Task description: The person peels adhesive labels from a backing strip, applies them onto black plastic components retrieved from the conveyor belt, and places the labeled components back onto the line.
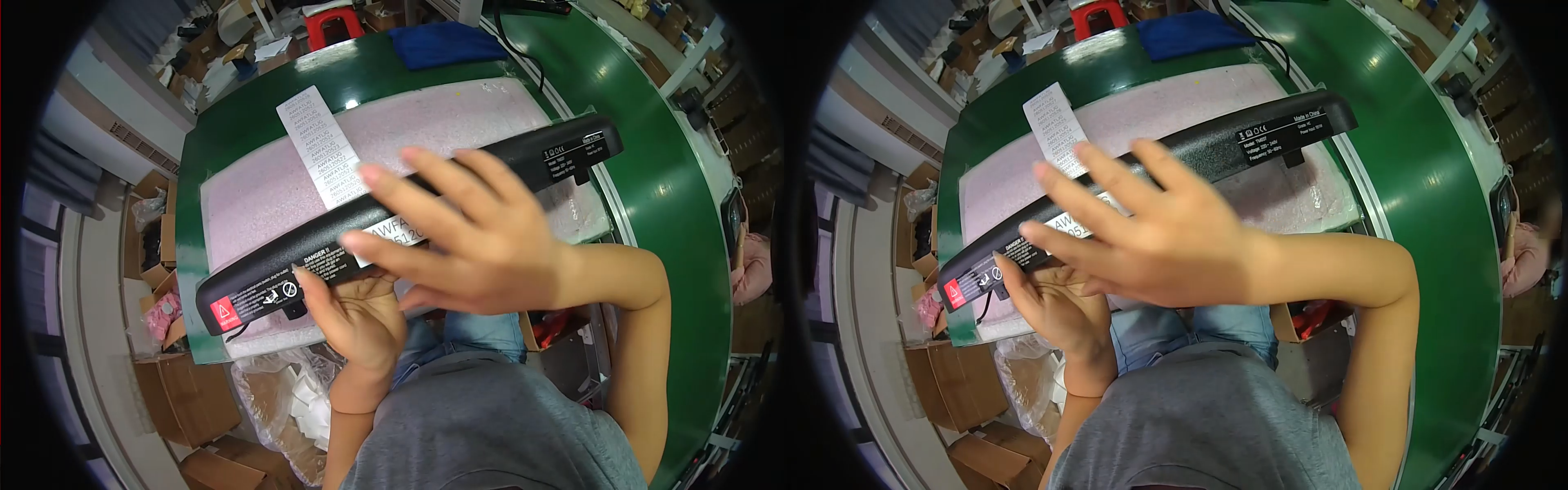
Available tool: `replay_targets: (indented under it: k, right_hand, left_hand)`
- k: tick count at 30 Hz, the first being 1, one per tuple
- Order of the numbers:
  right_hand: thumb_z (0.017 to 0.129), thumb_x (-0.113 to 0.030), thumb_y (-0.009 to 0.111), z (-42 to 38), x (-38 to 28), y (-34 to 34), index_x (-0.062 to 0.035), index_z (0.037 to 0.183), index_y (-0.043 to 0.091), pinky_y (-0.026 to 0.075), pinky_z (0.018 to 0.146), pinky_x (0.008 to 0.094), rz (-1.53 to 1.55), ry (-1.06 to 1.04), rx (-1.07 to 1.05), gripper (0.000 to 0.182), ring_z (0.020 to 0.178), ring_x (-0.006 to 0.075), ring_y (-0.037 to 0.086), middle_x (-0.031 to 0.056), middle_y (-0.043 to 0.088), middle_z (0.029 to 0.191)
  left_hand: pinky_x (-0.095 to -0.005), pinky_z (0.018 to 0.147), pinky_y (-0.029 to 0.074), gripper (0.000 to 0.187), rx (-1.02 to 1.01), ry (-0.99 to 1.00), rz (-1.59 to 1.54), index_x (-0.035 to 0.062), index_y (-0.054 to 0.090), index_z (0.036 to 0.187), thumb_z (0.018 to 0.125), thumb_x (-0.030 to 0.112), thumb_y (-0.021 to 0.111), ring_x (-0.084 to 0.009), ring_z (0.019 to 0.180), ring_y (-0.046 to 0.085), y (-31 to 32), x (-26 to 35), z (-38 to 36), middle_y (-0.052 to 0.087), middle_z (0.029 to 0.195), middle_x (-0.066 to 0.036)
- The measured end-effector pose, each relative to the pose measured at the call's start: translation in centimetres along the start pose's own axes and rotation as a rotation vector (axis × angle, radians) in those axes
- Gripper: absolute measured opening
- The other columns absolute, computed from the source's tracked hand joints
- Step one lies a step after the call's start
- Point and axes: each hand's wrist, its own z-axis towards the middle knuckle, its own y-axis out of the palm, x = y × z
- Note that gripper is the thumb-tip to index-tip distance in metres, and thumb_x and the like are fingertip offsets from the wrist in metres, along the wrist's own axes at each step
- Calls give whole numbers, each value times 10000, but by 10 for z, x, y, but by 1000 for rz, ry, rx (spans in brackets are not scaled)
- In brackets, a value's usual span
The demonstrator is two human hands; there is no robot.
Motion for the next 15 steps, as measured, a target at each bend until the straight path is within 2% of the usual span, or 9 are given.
replay_targets:
  k: [1,2,5,6,9,13,15]
  right_hand:
    - [644,-308,638,2,-6,4,-187,1142,534,409,794,418,37,6,-74,522,982,292,515,113,488,1192]
    - [644,-308,638,-1,-6,6,-187,1142,534,409,794,418,40,3,-70,522,982,292,515,113,488,1192]
    - [617,-282,656,-7,-2,7,-265,1154,517,401,828,437,-184,51,-102,555,1036,300,497,114,453,1239]
    - [617,-282,656,-10,2,3,-265,1154,517,401,828,437,-184,44,-102,555,1036,300,497,114,453,1239]
    - [598,-192,671,-20,30,-23,-257,1142,520,390,857,452,-141,48,-240,569,1041,307,494,117,457,1230]
    - [635,-111,632,-29,79,-60,-236,1112,534,394,867,447,-120,-62,-366,502,998,303,518,120,500,1169]
    - [649,-55,597,-41,103,-60,-177,1089,541,455,783,410,-240,-179,-328,460,892,293,566,140,545,1068]
  left_hand:
    - [-403,845,434,470,32,-12,-116,25,441,1150,918,395,268,-260,989,538,-2,0,-1,534,1096,-144]
    - [-403,845,434,470,31,-6,-113,25,441,1150,918,395,268,-260,989,538,-4,-1,-1,534,1096,-144]
    - [-445,893,384,513,-150,42,-117,54,410,1187,917,429,186,-267,1027,517,-15,-3,4,524,1124,-127]
    - [-445,893,384,513,-149,49,-121,54,410,1187,917,429,186,-267,1027,517,-15,-4,4,524,1124,-127]
    - [-444,867,414,494,-62,117,141,56,407,1188,922,411,191,-265,1021,523,-15,-8,5,521,1124,-132]
    - [-441,846,440,489,-70,158,110,49,407,1185,924,401,190,-265,1004,536,-20,-12,8,523,1118,-141]
    - [-444,840,446,495,-75,167,104,33,405,1180,924,399,192,-266,991,543,-21,-13,12,529,1103,-149]
